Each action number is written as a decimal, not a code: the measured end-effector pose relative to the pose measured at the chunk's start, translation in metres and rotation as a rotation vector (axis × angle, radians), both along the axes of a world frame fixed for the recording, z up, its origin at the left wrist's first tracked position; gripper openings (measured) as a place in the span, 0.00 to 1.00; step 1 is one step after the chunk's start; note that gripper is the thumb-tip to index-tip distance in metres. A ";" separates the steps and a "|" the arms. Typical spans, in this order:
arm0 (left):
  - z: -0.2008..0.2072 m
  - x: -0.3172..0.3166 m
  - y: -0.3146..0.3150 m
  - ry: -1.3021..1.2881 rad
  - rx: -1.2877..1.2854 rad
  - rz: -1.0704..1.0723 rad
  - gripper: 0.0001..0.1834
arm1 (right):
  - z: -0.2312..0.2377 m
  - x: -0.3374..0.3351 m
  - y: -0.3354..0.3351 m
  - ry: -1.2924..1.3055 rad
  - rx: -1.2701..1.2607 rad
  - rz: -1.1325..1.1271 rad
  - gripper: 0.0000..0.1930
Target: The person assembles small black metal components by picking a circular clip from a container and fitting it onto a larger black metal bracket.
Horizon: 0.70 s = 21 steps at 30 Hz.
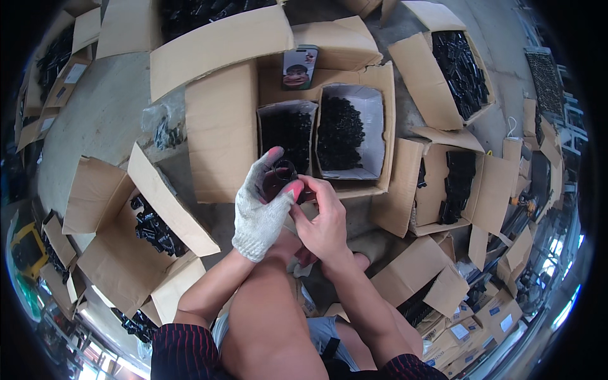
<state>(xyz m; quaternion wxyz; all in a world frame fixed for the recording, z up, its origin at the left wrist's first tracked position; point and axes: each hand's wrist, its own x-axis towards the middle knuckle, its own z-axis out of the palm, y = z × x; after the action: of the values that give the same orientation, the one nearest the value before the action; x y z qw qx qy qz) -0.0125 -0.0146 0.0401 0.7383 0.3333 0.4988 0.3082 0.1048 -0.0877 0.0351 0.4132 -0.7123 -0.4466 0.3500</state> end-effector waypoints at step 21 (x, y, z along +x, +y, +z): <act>-0.055 0.000 -0.002 -0.212 -0.185 -0.001 0.23 | -0.072 0.082 0.039 -0.399 -0.161 -0.315 0.13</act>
<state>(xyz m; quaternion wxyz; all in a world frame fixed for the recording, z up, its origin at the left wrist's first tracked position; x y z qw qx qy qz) -0.0125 -0.0162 -0.0151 0.8145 0.2299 0.4442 0.2939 0.1864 -0.0486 -0.0367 0.3083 -0.8586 -0.3733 0.1684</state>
